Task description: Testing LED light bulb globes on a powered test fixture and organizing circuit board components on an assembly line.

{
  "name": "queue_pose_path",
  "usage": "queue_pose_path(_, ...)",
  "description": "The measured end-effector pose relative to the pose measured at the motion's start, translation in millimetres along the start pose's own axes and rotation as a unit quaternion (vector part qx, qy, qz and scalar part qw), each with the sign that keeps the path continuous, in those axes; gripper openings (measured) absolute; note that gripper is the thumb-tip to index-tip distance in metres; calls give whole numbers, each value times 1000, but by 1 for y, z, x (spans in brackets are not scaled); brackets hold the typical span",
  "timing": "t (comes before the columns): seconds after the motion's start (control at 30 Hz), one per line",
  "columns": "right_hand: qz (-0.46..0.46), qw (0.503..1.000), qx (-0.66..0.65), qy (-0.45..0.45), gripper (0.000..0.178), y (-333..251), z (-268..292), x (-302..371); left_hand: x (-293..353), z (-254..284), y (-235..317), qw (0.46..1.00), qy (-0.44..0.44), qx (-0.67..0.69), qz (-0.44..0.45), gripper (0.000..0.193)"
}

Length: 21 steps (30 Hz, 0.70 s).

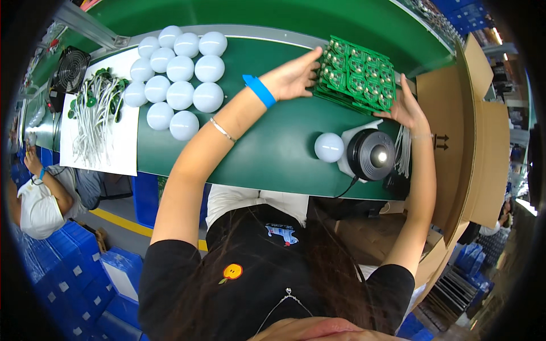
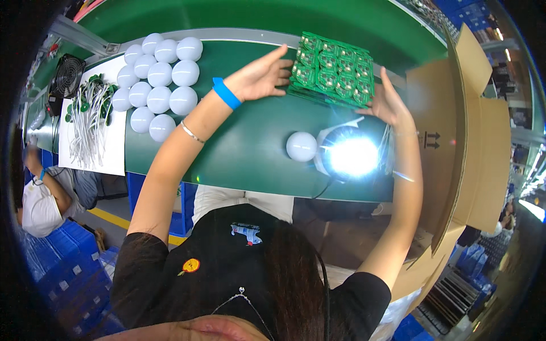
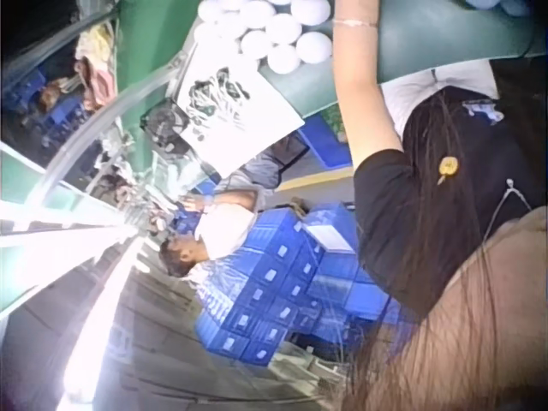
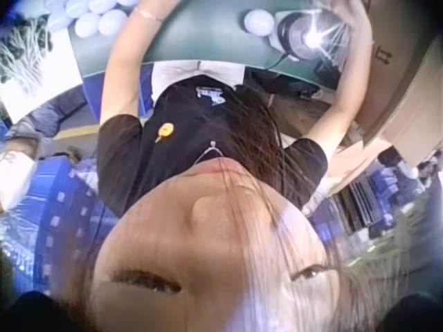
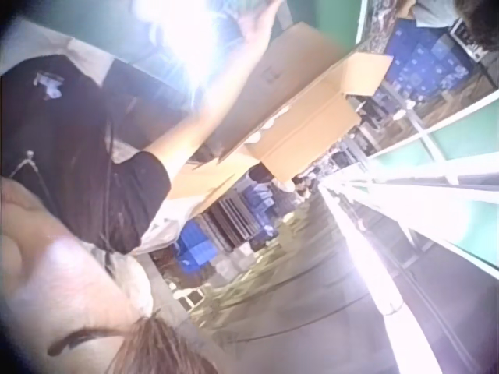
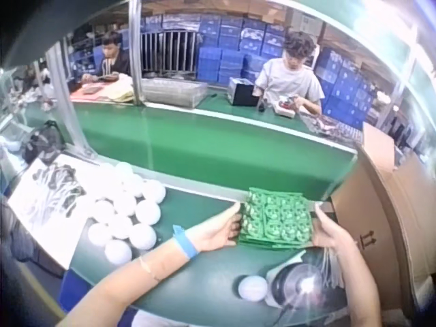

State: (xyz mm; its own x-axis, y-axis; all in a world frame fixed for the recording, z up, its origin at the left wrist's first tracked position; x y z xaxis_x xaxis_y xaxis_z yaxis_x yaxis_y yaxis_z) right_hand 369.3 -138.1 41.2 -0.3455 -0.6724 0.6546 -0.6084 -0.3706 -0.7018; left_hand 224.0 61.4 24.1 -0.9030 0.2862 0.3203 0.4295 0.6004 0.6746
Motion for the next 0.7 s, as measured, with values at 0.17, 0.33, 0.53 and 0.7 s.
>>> queue_pose_path(0.17, 17, 997, -59, -54, 79, 9, 2, 2, -7, -16, -13, 994, 5, -76, -83, 76)
queue_pose_path(0.33, 59, 996, -61, 20, 75, 5, 17, 3, -31, -18, -14, 995, 12, -48, -91, 71)
queue_pose_path(0.53, 80, 992, -95, 32, 72, 2, 25, 1, -46, -15, -15, 990, 20, -58, -126, 59)
queue_pose_path(0.7, 94, 991, -90, 31, 74, 3, 22, -3, -29, -14, -9, 986, 37, -75, -145, 67)
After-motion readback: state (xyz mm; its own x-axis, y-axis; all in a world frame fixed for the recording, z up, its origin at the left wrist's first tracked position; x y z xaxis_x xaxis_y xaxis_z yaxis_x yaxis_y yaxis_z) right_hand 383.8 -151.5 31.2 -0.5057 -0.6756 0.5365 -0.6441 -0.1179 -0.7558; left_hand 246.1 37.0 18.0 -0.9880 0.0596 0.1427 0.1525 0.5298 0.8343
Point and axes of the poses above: each hand's wrist, its own x-axis away from the middle knuckle, its own z-axis out of the back of the hand, y = z × x, the point moved 6 cm from there along -x, towards the middle knuckle, and after that the axes turned 6 degrees about -y, right-handed, at the moved point
